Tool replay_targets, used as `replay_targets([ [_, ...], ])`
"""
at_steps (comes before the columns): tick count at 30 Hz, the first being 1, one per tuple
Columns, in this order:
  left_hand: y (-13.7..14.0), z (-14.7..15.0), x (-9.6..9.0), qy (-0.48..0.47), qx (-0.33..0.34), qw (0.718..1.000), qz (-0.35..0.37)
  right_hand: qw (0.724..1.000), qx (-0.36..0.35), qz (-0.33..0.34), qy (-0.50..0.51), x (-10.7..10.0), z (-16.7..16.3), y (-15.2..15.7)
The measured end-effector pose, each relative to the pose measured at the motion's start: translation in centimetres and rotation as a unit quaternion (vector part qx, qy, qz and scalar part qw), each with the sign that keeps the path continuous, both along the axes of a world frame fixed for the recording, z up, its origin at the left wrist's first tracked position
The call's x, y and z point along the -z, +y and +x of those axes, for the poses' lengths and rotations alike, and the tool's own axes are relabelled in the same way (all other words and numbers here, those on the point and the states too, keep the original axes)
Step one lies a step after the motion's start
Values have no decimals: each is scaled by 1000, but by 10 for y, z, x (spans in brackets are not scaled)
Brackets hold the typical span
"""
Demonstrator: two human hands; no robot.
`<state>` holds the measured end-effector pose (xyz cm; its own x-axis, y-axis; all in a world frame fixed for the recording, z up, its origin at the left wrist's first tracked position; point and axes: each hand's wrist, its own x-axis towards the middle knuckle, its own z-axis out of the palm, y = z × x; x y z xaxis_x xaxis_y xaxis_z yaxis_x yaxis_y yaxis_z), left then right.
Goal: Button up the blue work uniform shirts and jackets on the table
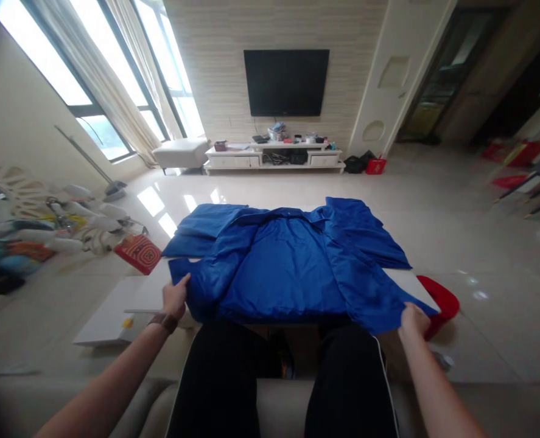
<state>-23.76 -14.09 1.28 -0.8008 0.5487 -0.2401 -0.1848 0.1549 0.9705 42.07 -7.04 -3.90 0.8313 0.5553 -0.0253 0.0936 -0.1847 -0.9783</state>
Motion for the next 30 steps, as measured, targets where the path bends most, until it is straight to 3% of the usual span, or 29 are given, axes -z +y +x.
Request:
replay_targets([
  [1, 7, 14, -13, 82, 45, 996, 15, 999, 23, -6, -35, -6, -3, 4],
  [3, 17, 50, -36, 237, 149, 959, 35, 990, 39, 13, -137, -24, -21, 9],
  [5, 21, 93, -50, 352, 261, 896, 65, 961, -19, 79, -264, -49, -55, 11],
  [7, 24, 133, -49, 429, 383, 814, 84, 927, -128, 149, -319, -72, -100, 11],
  [9, 28, 165, -33, 479, 500, 718, 61, 892, -256, 171, -331, -85, -147, 11],
  [11, 33, 183, -7, 504, 594, 627, 5, 843, -405, 145, -323, -83, -188, 14],
  [12, 37, 188, 8, 502, 628, 594, -25, 816, -472, 118, -311, -78, -205, 17],
  [14, 44, 193, 35, 474, 678, 557, -75, 763, -574, 56, -293, -61, -231, 23],
  [17, 54, 196, 55, 438, 710, 540, -110, 700, -649, -9, -299, -38, -250, 30],
  [20, 63, 199, 51, 449, 717, 520, -120, 674, -681, -40, -285, -28, -256, 33],
  [23, 72, 198, 39, 438, 730, 508, -129, 694, -678, -50, -237, -26, -260, 37],
  [26, 76, 188, 30, 415, 738, 519, -117, 734, -648, -57, -194, -22, -262, 39],
  [30, 79, 169, 20, 393, 705, 584, -81, 791, -588, -52, -160, -16, -263, 43],
])
